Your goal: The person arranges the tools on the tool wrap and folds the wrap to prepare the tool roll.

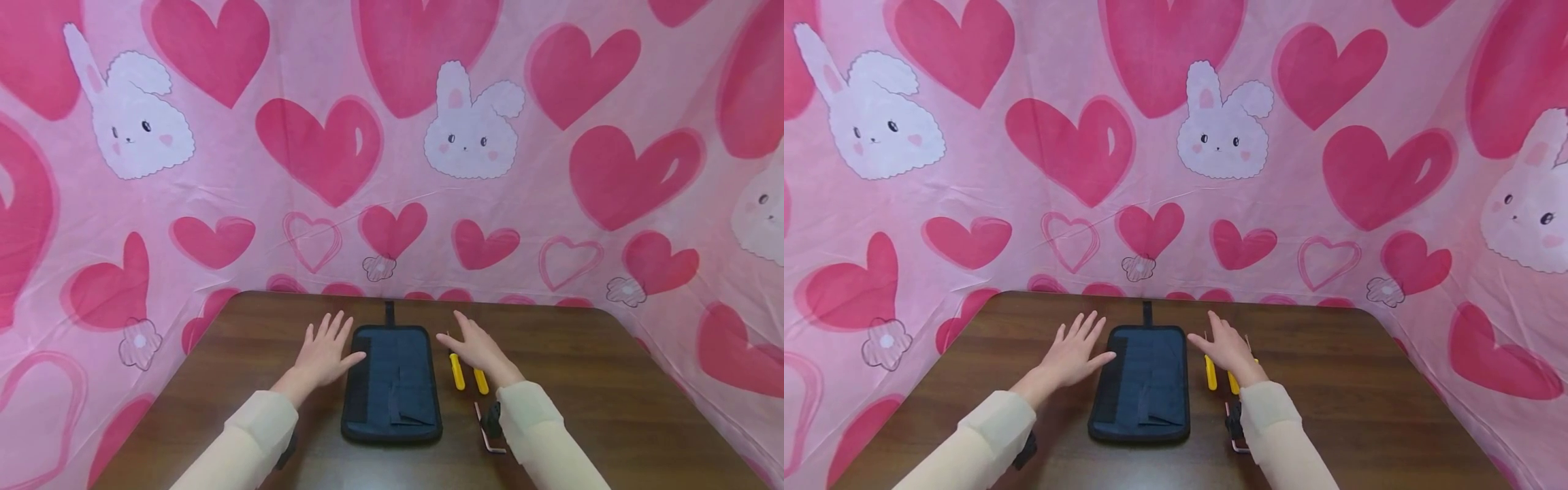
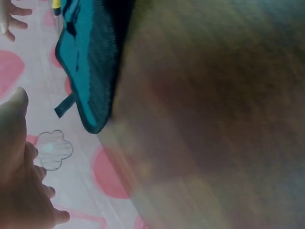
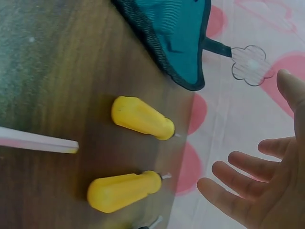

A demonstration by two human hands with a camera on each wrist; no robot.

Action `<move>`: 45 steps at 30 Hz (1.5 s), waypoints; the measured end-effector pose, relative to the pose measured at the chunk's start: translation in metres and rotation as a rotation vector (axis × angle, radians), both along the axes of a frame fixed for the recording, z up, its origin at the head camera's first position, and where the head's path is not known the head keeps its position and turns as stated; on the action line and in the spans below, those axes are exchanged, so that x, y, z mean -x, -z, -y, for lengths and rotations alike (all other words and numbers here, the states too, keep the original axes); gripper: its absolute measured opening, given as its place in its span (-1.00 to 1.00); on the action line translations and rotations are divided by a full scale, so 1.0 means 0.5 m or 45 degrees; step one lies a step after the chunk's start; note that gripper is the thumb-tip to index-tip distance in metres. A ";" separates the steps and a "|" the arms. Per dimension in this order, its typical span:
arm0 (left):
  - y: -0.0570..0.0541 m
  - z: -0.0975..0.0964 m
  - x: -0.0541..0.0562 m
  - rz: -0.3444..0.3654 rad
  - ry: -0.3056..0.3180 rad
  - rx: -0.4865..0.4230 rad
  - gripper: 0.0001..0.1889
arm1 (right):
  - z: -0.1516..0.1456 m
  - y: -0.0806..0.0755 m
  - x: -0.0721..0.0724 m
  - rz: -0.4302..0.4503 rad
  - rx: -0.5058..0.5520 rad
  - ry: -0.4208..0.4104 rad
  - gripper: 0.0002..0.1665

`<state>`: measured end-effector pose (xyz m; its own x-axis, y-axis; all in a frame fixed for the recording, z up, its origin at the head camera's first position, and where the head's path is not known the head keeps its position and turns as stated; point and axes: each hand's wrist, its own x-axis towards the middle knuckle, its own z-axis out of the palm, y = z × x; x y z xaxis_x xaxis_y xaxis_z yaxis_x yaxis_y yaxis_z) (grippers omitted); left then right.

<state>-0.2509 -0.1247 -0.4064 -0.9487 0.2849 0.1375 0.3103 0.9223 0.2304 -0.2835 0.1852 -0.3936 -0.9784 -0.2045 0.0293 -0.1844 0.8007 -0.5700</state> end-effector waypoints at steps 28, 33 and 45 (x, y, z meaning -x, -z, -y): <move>0.071 0.008 -0.027 0.126 0.097 -0.014 -0.22 | -0.009 0.064 -0.008 0.028 -0.006 0.116 -0.14; 0.076 0.006 -0.035 0.161 0.133 -0.011 -0.23 | -0.008 0.066 -0.010 0.047 0.004 0.126 -0.16; 0.085 0.006 -0.039 0.189 0.199 0.022 -0.27 | 0.003 0.073 -0.012 0.107 0.027 0.171 -0.19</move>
<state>-0.2316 -0.1277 -0.4491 -0.9021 0.4315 -0.0065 0.4141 0.8697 0.2687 -0.2772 0.1835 -0.4300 -0.9961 -0.0717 -0.0509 -0.0273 0.8026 -0.5958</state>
